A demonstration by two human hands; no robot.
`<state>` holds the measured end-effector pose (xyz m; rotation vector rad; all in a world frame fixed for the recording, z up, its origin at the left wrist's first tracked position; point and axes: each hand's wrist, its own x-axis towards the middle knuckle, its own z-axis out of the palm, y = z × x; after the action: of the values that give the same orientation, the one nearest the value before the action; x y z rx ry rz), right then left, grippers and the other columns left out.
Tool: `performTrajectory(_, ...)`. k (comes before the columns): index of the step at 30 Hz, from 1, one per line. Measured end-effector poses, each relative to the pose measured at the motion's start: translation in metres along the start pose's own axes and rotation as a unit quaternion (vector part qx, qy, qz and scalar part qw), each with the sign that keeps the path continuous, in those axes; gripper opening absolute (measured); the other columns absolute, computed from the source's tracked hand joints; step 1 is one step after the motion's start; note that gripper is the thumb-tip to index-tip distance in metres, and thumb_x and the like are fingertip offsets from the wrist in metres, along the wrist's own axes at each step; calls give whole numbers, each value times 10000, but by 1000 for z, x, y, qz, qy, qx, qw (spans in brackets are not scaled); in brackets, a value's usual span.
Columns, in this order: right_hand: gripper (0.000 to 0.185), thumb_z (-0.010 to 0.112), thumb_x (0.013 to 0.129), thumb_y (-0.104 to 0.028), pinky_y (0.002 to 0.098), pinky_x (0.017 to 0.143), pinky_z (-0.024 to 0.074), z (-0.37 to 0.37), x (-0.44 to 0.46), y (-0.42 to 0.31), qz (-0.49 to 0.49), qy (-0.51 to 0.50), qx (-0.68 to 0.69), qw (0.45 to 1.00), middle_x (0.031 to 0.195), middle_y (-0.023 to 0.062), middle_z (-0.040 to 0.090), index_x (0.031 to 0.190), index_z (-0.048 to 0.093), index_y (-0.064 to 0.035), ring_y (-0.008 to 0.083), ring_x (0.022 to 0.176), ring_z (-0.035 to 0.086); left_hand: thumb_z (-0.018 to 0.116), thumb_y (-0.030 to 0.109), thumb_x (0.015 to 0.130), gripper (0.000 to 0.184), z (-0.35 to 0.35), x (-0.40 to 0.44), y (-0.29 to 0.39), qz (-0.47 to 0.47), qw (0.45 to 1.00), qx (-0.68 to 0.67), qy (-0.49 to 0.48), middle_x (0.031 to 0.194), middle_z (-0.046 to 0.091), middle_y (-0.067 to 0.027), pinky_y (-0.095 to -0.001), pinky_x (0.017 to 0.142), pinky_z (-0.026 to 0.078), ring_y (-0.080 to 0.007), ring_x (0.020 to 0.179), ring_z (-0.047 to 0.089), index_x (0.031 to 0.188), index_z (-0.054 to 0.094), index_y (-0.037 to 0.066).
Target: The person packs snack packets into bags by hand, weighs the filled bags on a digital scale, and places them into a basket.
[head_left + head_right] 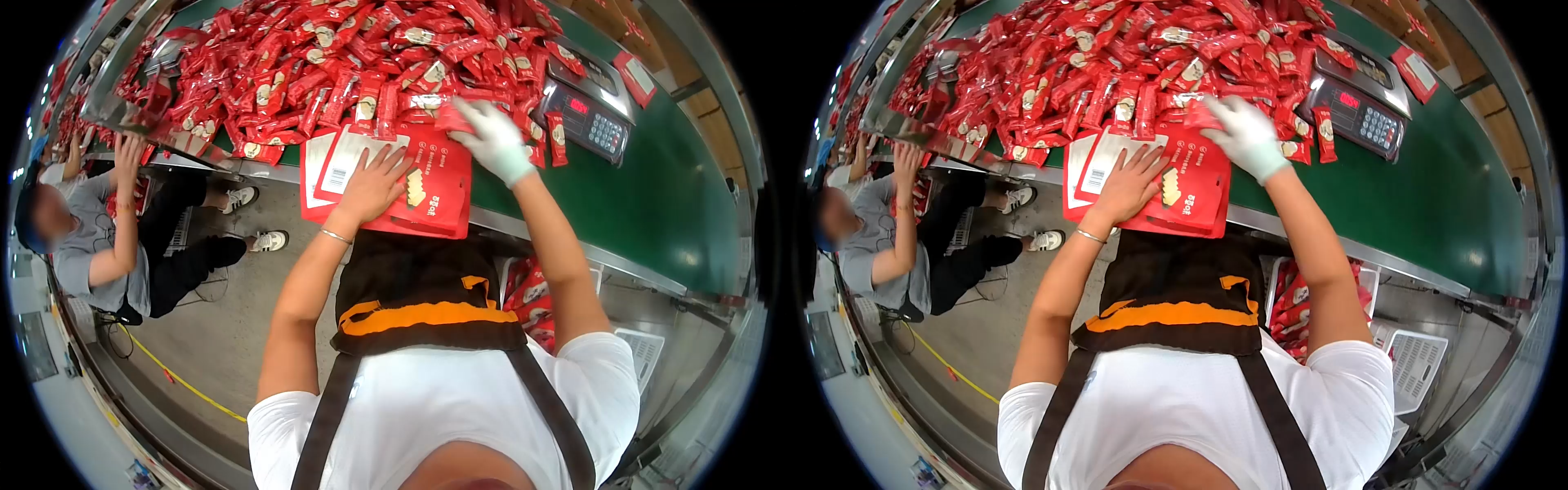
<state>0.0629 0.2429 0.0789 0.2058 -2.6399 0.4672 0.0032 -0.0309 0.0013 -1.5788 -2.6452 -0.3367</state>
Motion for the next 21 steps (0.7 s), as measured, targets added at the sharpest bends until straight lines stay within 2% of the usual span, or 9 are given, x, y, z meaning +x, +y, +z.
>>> performTrajectory(2,585,740,824,-316,423,746,524,-16,-46,20,87,85,-43,992,1019,168,631,1355,560,-151,353,886,632,481,332,982,524,0,-2,-1,0,1000,-14,-6,1531,390,-72,-539,1178,218,-310,1435,310,1465,417,140)
performTrajectory(5,668,750,810,-319,472,1003,412,3,-129,67,250,14,-178,952,1291,165,548,1406,507,-139,372,1181,521,489,307,975,550,-1,-3,2,-9,998,-62,-7,1507,415,-97,-539,1172,226,-324,1416,336,1474,389,99)
performTrajectory(7,685,762,793,-283,509,1076,321,4,-147,47,215,48,-194,956,1377,152,481,1406,492,-138,380,1275,433,496,298,970,568,-1,0,-2,-9,997,-78,2,1510,407,-113,-546,1167,227,-339,1411,339,1483,374,86)
performTrajectory(10,264,739,775,-135,433,837,520,19,-137,6,93,95,8,991,1037,129,657,1034,703,-96,341,968,627,502,291,969,583,-1,-1,-2,-2,997,-76,6,1529,381,-126,-553,1164,228,-352,1411,336,1491,355,79)
performTrajectory(12,142,697,807,-103,390,815,528,45,-124,-14,164,4,188,968,976,121,675,944,716,-71,321,954,639,506,300,967,582,-1,0,-1,-5,997,-79,21,1532,378,-131,-555,1161,234,-354,1405,343,1485,361,75)
performTrajectory(15,101,638,829,-122,393,783,524,66,-90,-13,169,21,332,928,918,131,654,868,699,-51,324,932,630,513,243,951,647,-4,0,-2,-8,996,-90,-4,1557,322,-171,-556,1176,199,-368,1439,291,1520,280,42)
performTrajectory(18,85,617,818,-112,417,733,511,51,-71,0,97,-50,107,988,830,117,605,770,644,-47,320,847,611,522,211,926,622,-3,0,0,-16,998,-65,16,1542,349,-176,-545,1170,232,-356,1433,311,1482,330,9)
performTrajectory(19,108,624,775,-101,432,661,494,57,-70,10,-59,15,60,996,762,100,546,689,573,-60,306,770,577,518,168,903,606,-6,2,3,-19,998,-60,17,1521,374,-194,-555,1158,249,-364,1422,327,1458,356,-14)
performTrajectory(21,136,643,686,-127,409,608,491,44,-61,1,-147,55,67,985,732,83,522,664,521,-71,280,749,558,532,146,877,602,1,2,0,-31,996,-68,39,1484,412,-208,-566,1130,285,-377,1390,366,1432,383,-31)
